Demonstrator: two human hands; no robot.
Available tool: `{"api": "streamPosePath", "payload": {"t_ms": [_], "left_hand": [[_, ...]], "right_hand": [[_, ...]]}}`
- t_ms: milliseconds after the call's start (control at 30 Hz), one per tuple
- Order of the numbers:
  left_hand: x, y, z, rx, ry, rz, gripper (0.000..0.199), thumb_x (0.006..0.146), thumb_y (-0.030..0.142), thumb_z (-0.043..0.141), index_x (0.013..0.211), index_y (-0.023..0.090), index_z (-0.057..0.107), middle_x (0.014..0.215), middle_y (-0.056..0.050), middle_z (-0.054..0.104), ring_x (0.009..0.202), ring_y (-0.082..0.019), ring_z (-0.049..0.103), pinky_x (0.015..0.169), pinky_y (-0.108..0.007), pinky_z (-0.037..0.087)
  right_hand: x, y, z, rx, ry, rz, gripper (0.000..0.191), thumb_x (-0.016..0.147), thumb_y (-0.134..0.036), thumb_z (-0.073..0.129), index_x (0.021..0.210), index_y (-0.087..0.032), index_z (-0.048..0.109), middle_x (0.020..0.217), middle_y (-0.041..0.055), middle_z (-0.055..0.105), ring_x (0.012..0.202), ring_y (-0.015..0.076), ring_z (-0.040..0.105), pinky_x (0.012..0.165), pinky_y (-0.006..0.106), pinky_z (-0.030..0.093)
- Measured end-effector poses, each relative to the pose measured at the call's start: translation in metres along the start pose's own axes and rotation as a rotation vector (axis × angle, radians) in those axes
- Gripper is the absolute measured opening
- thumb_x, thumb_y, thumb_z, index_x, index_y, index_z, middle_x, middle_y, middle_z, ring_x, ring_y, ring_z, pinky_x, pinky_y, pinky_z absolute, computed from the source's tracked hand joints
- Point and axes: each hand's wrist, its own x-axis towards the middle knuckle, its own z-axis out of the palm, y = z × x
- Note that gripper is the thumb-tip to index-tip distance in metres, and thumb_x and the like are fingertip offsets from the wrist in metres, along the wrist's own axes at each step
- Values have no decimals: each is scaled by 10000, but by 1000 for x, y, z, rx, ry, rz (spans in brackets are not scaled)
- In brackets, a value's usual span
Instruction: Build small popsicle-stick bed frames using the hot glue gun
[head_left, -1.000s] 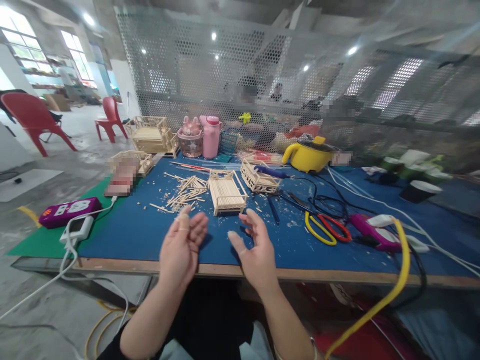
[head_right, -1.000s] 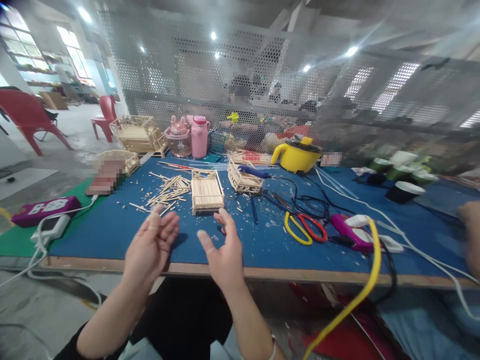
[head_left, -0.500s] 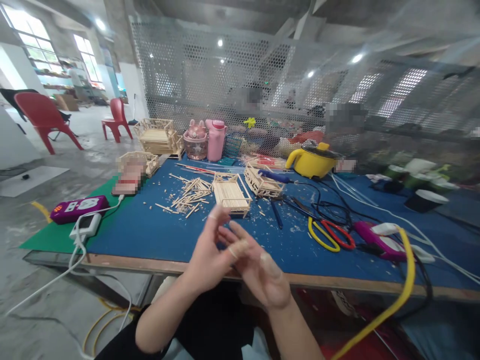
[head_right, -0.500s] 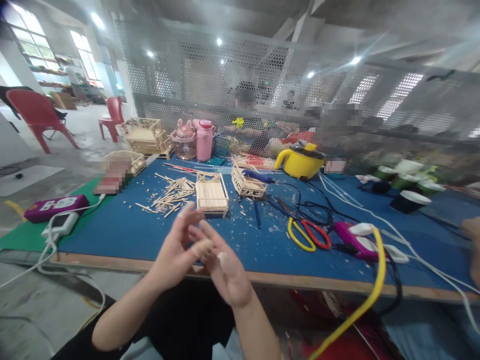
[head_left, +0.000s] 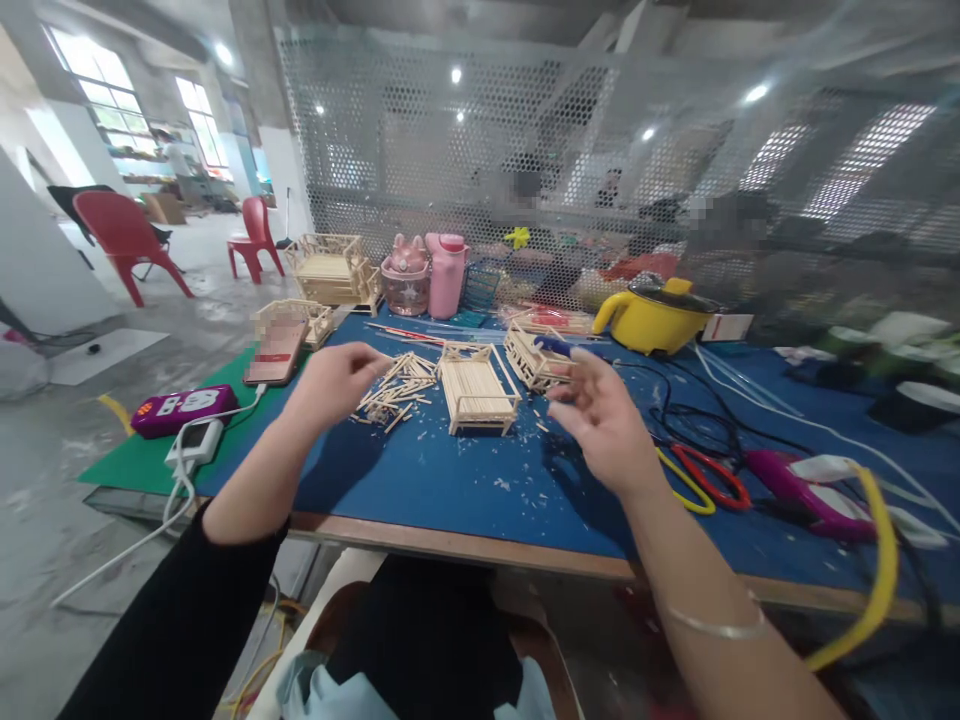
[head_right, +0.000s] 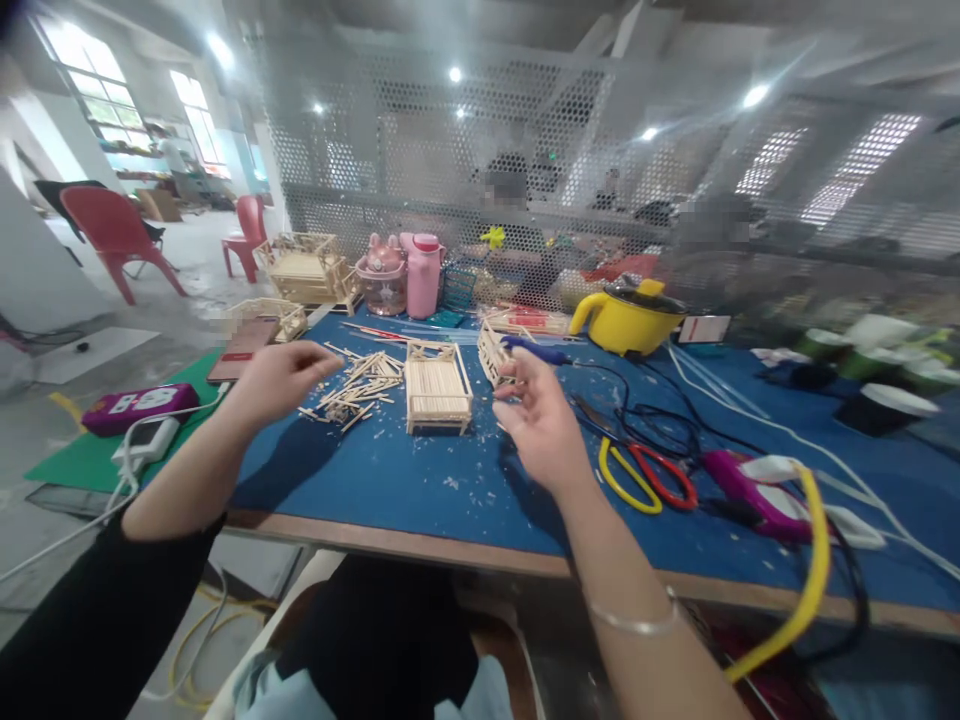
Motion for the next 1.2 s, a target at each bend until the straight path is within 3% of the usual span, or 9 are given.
{"api": "streamPosePath", "payload": {"t_ms": [67,167,300,433,633,767,967,1100,1200], "left_hand": [[19,2,9,69,-205,80,156,741,323,641,714,200,734,716,-40,710,686,-174,598,629,-250,395],[40,3,32,103,-350,182,139,706,223,654,783,249,767,801,-23,745,753,-176,631,691,-241,414],[52,-2,58,174,-460,242,130,717,207,641,728,248,764,752,-29,737,736,-173,631,701,-238,420],[55,-5,67,271,-476,255,166,760,233,585,743,217,749,777,-60,717,752,-190,614,686,-257,411],[46,3,70,387,-444,258,245,833,291,504,829,208,735,909,-106,664,810,-228,604,676,-295,410],[43,4,78,396,-405,266,222,837,215,481,794,187,698,896,-101,650,849,-220,595,735,-302,424],[42,3,67,336,-134,145,266,898,182,346,941,166,608,910,-104,651,839,-222,580,725,-315,430],[38,2,53,148,18,88,328,887,263,453,1186,180,557,901,-57,679,818,-213,609,717,-296,442],[34,1,53,97,21,188,377,895,250,439,1234,157,576,959,-76,691,923,-230,624,800,-314,459]], "right_hand": [[33,7,3,-144,-76,-66,453,730,-252,667,1172,-233,571,1050,55,644,800,146,599,716,315,510],[54,14,8,-387,-156,-173,213,812,-289,591,986,-190,661,893,49,683,766,162,610,715,331,500],[45,22,11,-500,-108,-321,182,863,-315,569,946,-198,681,838,35,705,764,172,631,726,331,500],[31,25,10,-498,-19,-316,183,886,-313,556,964,-208,684,899,42,721,829,183,657,759,332,509],[26,22,16,-480,-7,-277,183,894,-324,542,926,-218,689,876,30,722,831,184,662,760,334,512],[25,20,17,-439,15,-247,232,916,-362,515,893,-207,687,761,16,681,672,138,615,647,286,481],[25,2,-17,-412,360,-254,390,947,-456,423,769,-209,667,581,-11,542,501,106,483,507,258,388],[11,4,-55,-933,145,-47,333,848,-469,558,656,-209,634,559,-6,579,531,137,527,554,280,393],[-1,18,-80,-1248,-18,193,308,862,-461,513,829,-203,679,801,52,706,732,213,636,646,311,441]]}}
